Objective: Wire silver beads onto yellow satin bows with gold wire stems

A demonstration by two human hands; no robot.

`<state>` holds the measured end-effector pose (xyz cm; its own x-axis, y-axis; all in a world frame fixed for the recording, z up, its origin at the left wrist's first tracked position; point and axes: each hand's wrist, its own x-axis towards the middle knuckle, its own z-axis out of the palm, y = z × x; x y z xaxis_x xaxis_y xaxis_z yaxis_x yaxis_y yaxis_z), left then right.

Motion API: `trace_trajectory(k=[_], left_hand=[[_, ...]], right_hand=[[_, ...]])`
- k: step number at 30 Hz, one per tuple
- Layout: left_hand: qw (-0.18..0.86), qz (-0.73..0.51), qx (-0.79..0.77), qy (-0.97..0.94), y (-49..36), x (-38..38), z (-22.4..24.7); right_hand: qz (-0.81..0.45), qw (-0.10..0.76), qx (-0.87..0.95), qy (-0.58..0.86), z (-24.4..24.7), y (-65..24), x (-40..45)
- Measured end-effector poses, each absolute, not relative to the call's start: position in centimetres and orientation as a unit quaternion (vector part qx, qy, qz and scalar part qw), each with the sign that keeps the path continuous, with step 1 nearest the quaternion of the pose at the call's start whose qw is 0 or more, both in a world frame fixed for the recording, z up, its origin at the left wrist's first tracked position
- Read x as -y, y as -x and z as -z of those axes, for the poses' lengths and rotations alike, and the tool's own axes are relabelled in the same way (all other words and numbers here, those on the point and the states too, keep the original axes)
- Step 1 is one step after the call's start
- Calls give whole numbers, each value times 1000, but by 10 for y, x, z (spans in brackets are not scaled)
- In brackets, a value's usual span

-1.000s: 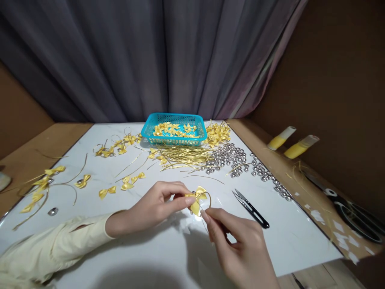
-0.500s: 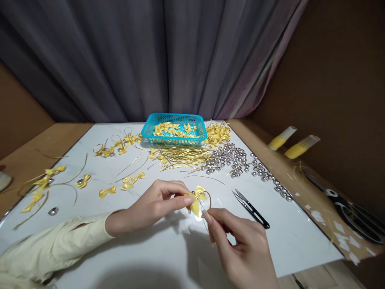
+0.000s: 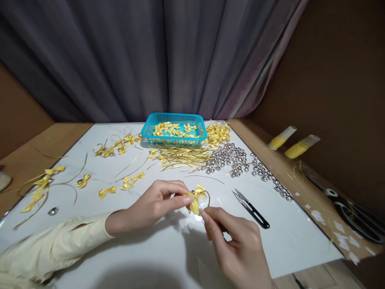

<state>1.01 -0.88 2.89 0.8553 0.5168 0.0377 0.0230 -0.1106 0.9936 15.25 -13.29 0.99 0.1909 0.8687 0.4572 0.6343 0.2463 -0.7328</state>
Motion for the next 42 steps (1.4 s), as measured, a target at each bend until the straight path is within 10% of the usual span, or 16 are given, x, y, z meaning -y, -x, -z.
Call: trace_trajectory(k=[42], left_hand=[[668, -181, -201, -693, -10, 10, -33]], right_hand=[[-67, 508, 618, 596, -2, -142, 129]])
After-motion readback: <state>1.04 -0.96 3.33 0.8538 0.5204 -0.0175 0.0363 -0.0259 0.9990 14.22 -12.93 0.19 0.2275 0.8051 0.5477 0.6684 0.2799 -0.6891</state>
